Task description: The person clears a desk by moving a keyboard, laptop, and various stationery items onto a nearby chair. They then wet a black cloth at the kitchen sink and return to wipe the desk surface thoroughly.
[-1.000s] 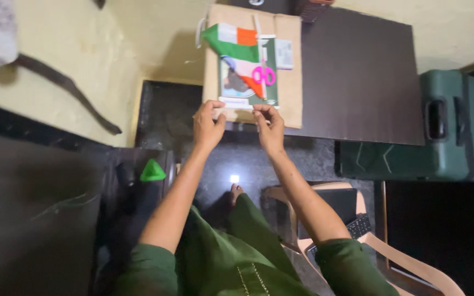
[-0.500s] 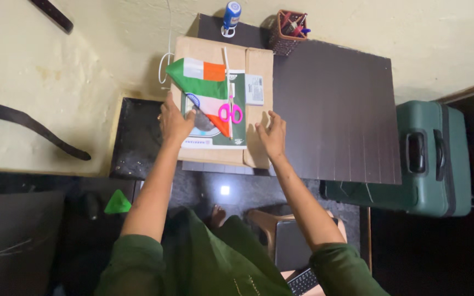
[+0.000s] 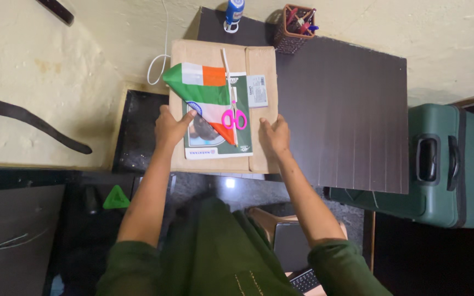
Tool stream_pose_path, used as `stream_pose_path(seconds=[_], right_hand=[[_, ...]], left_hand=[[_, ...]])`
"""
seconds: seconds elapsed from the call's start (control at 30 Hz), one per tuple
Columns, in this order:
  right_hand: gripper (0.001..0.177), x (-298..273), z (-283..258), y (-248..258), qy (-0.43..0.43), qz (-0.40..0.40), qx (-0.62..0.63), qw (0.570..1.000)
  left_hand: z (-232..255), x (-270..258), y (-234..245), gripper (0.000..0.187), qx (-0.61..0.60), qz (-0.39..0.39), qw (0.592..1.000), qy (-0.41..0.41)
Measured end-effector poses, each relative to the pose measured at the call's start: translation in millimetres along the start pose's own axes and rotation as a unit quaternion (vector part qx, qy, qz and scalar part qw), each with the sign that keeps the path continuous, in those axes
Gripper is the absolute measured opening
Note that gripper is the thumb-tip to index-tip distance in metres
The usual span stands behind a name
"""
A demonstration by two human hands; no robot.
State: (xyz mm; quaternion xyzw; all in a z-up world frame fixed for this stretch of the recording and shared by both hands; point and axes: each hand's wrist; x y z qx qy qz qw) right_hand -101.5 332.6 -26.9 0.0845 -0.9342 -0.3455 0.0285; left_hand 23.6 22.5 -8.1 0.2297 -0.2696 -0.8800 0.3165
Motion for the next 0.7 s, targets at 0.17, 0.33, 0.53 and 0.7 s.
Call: stream_pose_path(seconds=[0.17,0.33,0.53,0.7], right_hand=[[0.038,-35.6,-24.9,18.6,0.031,0.030,0.052,0.998],[0.029,-82.8,-32.2,25.2,0.019,0.088,0.089,0.992],[0.025,-154.5,-29.3,49.7,-0.005,0.182,0.084,0.980],[0.025,-227.2,-22.4,77.9,-0.043,0.280,0.104,0.953]], left_hand=[[-9.6,-15.0,-6.1,0.069,-0.070,0.005,0.997,-0.035],[-16.2,-29.0,-12.4,0.073,-0.090,0.018,0.990,-0.111],[5.1,-68.3,-8.8,0.070,-0.071,-0.062,0.985,-0.143],[40.0,-110.7,-19.3,0.065,-0.078,-0.152,0.963,-0.206]])
Point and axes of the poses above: each hand's wrist, its own x-axis towards the middle knuckle, its own y-axis out of the back of the hand, z = x × y, and after that the axes turned 3 degrees about y, right-handed
